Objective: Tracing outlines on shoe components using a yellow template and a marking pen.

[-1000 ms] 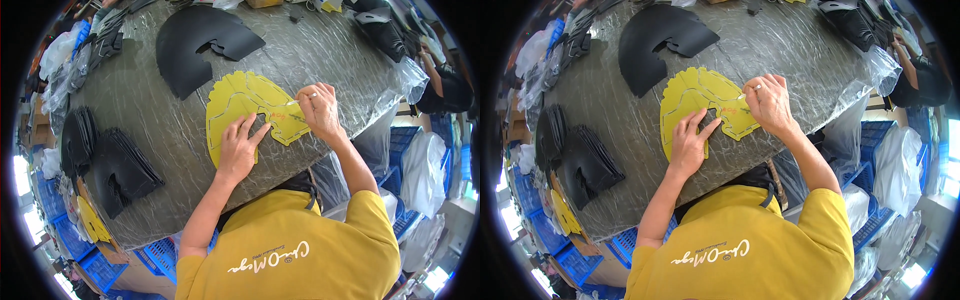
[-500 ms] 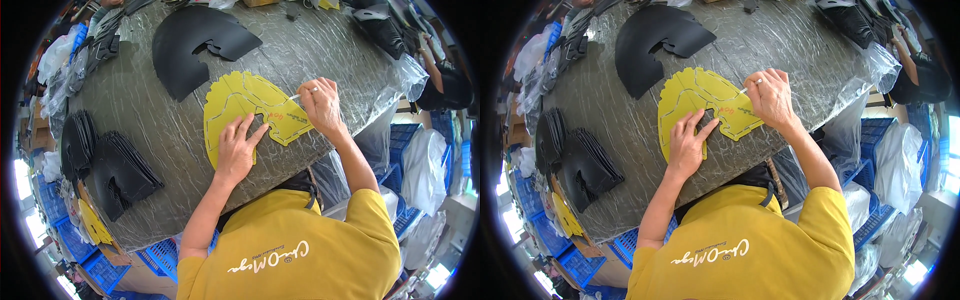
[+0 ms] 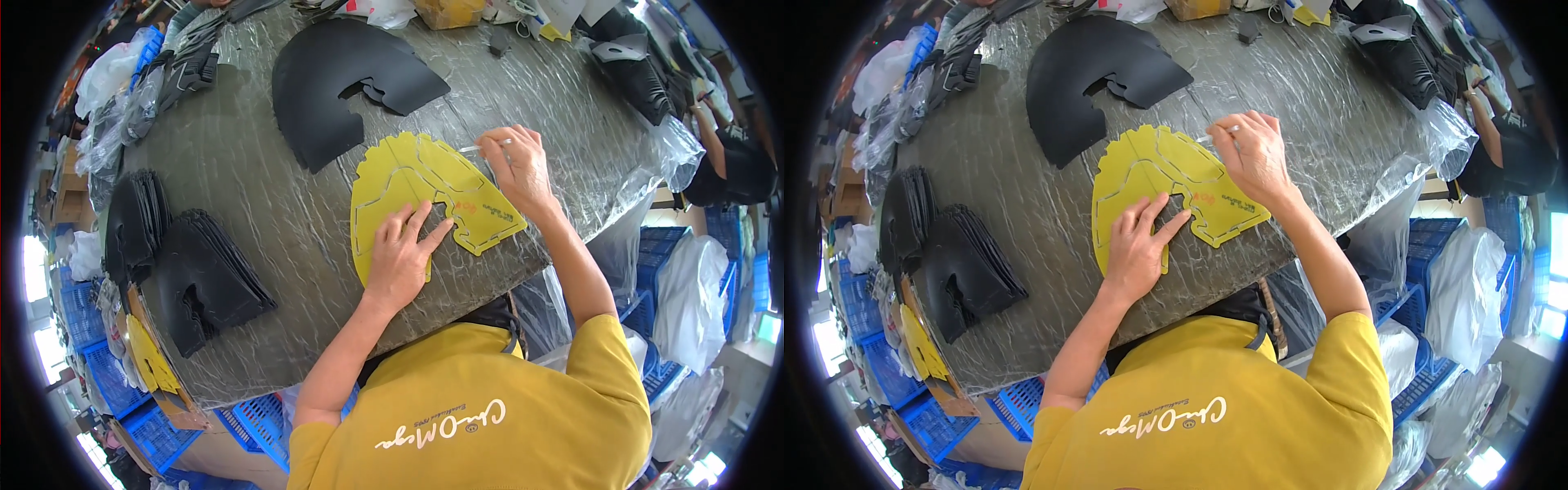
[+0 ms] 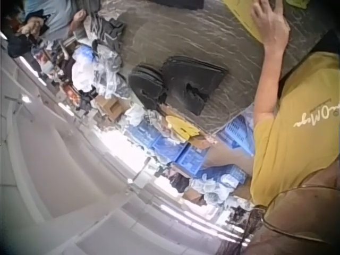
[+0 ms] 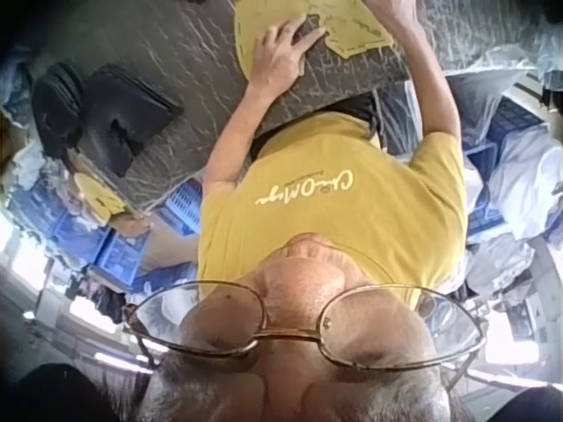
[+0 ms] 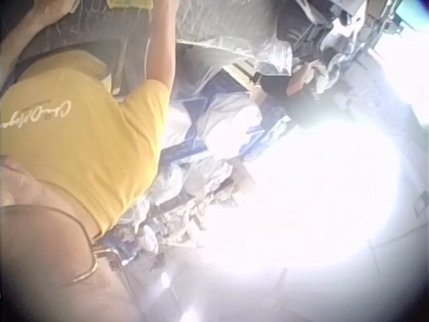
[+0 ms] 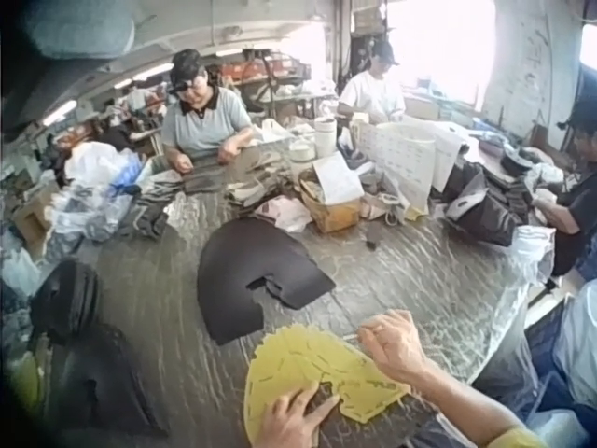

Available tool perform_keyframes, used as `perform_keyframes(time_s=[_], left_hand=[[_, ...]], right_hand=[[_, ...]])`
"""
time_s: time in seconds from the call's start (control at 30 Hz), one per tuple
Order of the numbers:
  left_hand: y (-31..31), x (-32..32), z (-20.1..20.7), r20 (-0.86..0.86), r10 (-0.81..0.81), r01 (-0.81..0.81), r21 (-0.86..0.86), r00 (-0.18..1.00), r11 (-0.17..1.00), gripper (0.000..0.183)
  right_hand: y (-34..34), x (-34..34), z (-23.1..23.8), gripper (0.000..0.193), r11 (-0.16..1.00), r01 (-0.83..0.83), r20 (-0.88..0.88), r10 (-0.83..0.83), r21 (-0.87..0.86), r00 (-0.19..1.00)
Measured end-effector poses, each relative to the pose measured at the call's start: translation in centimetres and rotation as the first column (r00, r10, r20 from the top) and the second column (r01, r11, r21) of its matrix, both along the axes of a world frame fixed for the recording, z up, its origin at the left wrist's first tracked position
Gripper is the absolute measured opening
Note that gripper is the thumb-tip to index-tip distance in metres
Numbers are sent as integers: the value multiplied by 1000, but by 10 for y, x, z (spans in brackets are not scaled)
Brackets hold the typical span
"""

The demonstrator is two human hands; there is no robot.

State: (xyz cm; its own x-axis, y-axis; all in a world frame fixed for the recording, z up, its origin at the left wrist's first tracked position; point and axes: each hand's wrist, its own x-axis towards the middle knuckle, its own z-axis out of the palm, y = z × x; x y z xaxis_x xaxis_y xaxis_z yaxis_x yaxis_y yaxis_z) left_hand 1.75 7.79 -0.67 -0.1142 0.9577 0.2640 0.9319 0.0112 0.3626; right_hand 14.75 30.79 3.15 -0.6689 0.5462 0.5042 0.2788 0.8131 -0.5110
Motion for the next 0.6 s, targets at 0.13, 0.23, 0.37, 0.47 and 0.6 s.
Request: perform_keyframes(time_s=[0.13, 0.23, 0.37, 0.47, 0.6], left_hand=[[1, 0, 0, 5, -3, 3, 8, 1000, 1000, 54], [1, 0, 0, -2, -3, 3, 7, 1000, 1000, 53], [0, 1, 1, 4, 7, -7, 0, 1000, 1000, 53], [0, 1, 0, 6, 11, -11, -9, 1000, 1000, 53], [0, 1, -1, 3, 6, -6, -4, 1000, 1000, 54]], right_hand=[[4, -18, -8, 11, 999, -48, 7, 48, 16, 999], [3, -23, -13, 10, 999, -40, 36, 40, 13, 999], [1, -26, -13, 10, 999, -36, 22, 35, 41, 999], [1, -25, -11, 10, 998, -37, 39, 35, 47, 999], [1, -23, -15, 9, 999, -33, 23, 32, 37, 999]])
